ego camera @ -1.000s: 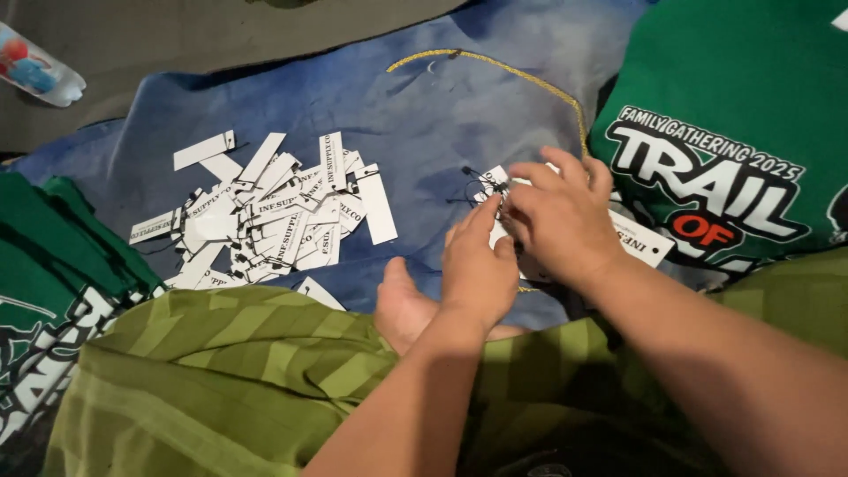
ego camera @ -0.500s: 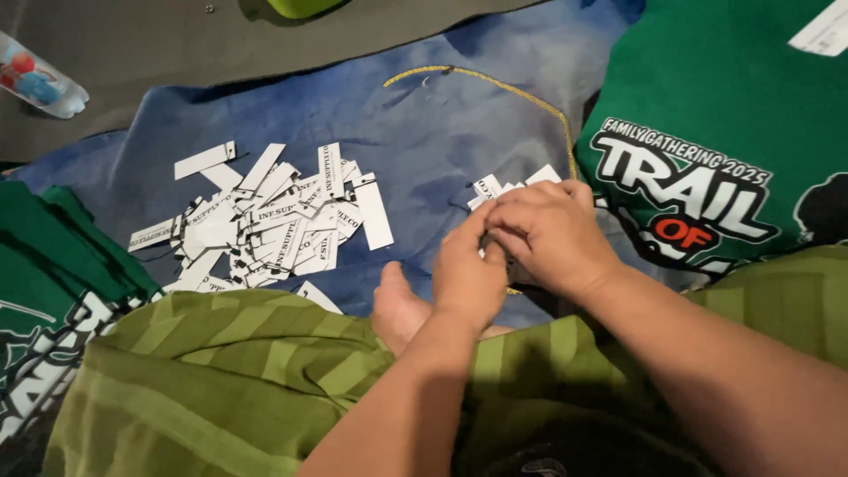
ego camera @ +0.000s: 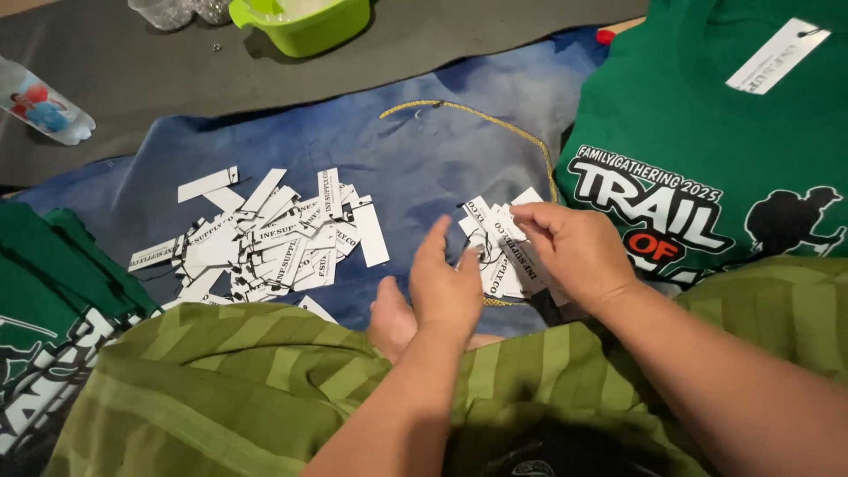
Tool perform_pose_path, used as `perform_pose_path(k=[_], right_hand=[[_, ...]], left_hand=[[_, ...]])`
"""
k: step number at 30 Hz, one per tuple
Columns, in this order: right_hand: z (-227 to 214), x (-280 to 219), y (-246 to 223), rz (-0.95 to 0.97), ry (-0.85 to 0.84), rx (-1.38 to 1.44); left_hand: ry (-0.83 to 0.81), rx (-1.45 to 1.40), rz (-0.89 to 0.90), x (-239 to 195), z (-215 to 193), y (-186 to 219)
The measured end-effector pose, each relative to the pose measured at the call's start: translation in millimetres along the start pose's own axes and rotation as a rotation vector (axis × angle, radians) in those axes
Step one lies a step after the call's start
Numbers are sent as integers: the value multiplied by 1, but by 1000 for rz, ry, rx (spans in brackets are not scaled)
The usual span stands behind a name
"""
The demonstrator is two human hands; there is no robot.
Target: The person sits on the floor and attaches white rectangular tags to a pile of green t-shirts. They pick up a tag, thread a small metal fastener through the hole, and secure it onto the shirt's existing tag loop.
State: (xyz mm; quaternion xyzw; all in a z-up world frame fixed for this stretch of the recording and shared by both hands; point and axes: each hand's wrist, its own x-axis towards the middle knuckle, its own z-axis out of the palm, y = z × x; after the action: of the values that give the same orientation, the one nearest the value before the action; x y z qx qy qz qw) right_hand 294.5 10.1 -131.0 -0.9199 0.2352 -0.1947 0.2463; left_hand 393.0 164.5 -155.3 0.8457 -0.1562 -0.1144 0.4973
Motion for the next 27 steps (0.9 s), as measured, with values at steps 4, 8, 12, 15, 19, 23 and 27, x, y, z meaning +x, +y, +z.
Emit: perform_pose_path(k=[4,8,12,15,19,23,27], right_hand=[[-12,-2,-20,-79,-48,12],[-18,-11,-40,-89,-160,132],[-16,-8,-33,100,-52,322],[-14,4,-25,258,86,758],[-31,4,-41,449,75,1074],[-30,7,-36,461,105,1038],[-31,12,-15,265,128,770]], left_hand=[[-110,-13,217,-4,-3,2],[-363,209,31,-1,6,-7],[-337,311,60,-10,-3,10],[-337,329,58,1,9,-11],[-402,262,16,-14,-15,24],[-387,465,72,-10,2,10],[-203,386,-41,-6,-6,22]])
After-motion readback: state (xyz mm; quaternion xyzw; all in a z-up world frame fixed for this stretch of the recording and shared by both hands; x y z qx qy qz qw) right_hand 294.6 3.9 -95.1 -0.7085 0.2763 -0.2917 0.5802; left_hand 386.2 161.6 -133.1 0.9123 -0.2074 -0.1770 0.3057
